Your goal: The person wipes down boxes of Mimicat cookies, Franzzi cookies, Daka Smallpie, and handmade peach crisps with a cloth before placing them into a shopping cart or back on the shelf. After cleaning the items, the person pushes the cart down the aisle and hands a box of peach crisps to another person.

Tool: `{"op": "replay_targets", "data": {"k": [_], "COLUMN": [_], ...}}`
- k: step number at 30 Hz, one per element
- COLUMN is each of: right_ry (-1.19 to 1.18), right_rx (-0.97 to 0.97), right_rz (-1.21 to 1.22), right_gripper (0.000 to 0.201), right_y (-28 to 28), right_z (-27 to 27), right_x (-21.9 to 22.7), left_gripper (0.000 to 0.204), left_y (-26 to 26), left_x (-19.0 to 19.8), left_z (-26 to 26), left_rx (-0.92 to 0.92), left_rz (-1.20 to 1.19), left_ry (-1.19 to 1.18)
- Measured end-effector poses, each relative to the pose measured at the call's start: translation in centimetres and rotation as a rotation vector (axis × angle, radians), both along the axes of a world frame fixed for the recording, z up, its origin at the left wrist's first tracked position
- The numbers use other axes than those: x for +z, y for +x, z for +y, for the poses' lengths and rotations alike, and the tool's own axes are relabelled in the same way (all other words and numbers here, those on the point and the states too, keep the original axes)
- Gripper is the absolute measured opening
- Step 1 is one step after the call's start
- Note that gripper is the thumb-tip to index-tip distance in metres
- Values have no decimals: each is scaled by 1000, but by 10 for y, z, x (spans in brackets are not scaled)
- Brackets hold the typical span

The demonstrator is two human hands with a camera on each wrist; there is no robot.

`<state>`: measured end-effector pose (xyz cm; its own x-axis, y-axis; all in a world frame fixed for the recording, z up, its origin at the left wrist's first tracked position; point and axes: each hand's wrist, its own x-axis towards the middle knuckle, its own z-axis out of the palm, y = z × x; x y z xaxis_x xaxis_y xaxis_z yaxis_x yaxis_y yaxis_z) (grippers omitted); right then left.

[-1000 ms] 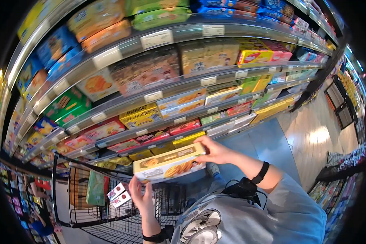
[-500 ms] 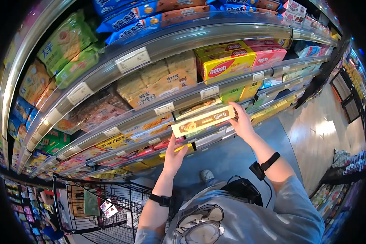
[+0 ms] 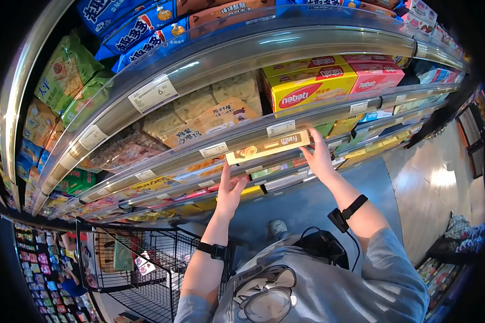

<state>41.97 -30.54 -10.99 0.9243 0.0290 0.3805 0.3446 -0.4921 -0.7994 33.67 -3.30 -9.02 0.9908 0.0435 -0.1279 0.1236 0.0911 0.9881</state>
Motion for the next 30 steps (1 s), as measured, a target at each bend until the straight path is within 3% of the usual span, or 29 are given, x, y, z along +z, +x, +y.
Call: {"op": "replay_targets", "data": {"k": [2,5,8,10,13,16,18,30], "right_ry": [163,99,-7,-62,-76,33,234,383], "right_rx": [-29,-6,-26,-45,-68,-111,-151,-53], "right_rz": [56,22,22,-22,-52,24,68,254], "right_gripper": [49,44,42,42,41,40,39,42], "right_y": [3,7,8,10,13,10,3,4], "right_z": [1,-2,-1,1,4,6,10,9], "right_x": [-5,-7,-3,-3,-7,-11,-12,-23], "left_gripper": [74,73,70,73,75,85,85,85], "left_y": [2,6,7,9,12,15,16,18], "left_x": [-1,-9,-7,-6,-12,-12,-13,-3], "left_z": [-1,-1,-3,-1,-4,-5,-5,-9], "left_rx": [12,67,54,-2,7,59,61,20], "left_rz": [-59,-26,-51,113,8,51,63,166], "left_ry": [1,-52,53,75,139,98,108,95]}}
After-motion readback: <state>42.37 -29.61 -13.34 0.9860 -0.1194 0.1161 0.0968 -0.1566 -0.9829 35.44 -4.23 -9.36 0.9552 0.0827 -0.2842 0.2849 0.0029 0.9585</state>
